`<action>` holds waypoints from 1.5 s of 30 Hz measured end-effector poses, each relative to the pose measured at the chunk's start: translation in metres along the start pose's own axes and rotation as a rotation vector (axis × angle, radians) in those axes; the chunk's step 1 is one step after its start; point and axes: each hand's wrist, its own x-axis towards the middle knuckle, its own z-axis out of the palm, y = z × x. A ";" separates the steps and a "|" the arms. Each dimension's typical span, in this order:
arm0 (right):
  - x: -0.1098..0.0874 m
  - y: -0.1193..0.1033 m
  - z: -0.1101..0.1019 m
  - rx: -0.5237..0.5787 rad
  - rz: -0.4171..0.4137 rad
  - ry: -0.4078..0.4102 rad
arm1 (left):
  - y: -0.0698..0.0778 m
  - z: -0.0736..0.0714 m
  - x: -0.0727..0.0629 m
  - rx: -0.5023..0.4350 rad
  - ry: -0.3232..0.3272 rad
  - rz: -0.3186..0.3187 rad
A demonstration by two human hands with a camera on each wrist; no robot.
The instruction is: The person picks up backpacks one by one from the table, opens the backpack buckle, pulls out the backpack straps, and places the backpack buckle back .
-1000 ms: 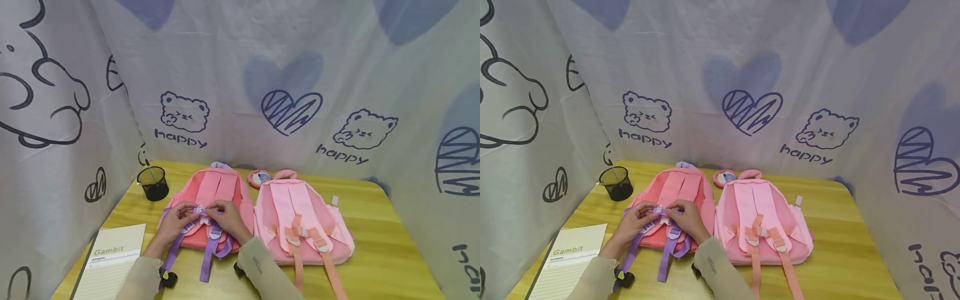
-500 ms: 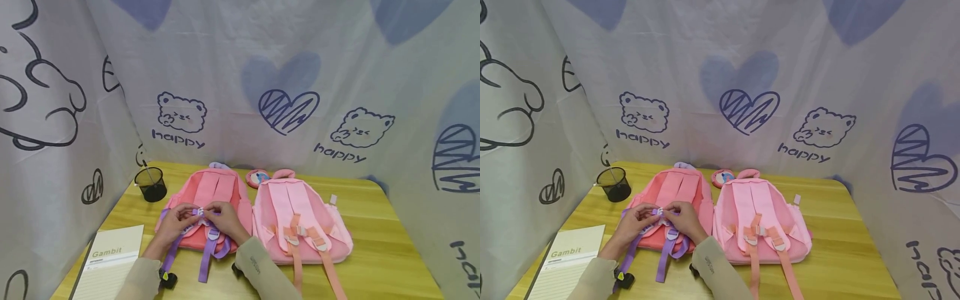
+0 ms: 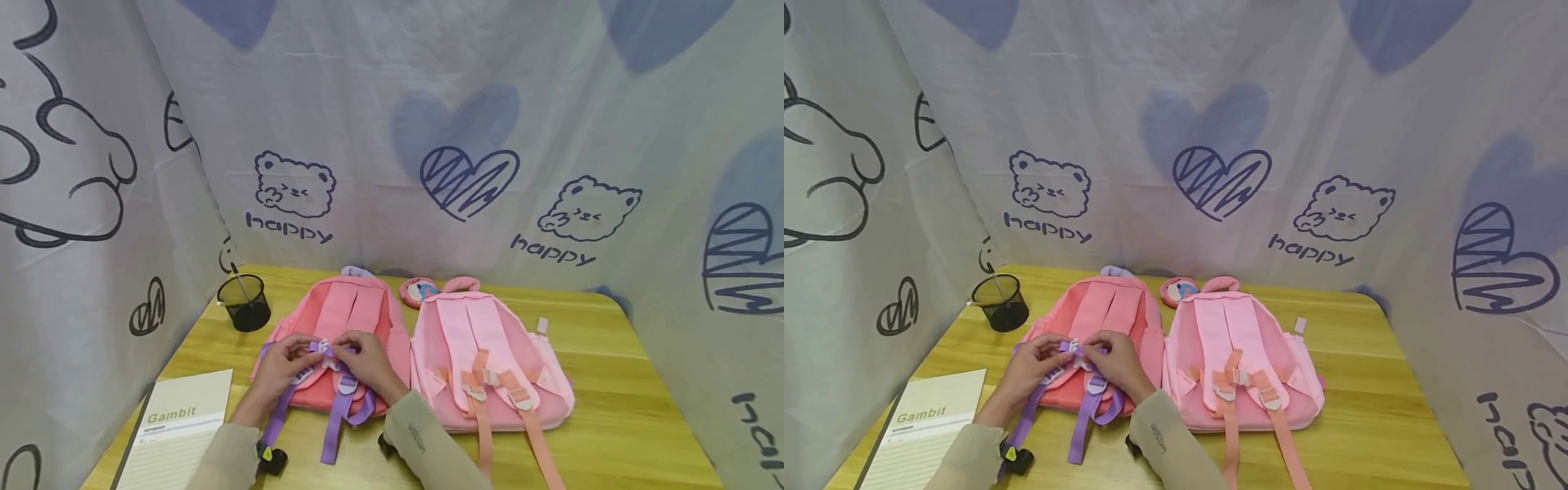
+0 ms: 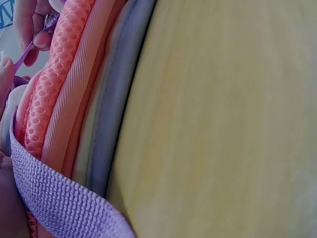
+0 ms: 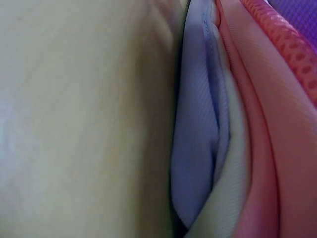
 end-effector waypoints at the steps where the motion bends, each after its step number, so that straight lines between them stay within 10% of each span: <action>1: 0.000 0.000 0.000 0.001 0.001 0.002 | 0.000 0.000 0.000 -0.001 -0.002 -0.001; 45: 0.002 0.006 0.004 0.000 0.000 -0.012 | 0.000 0.001 0.000 -0.021 -0.066 0.022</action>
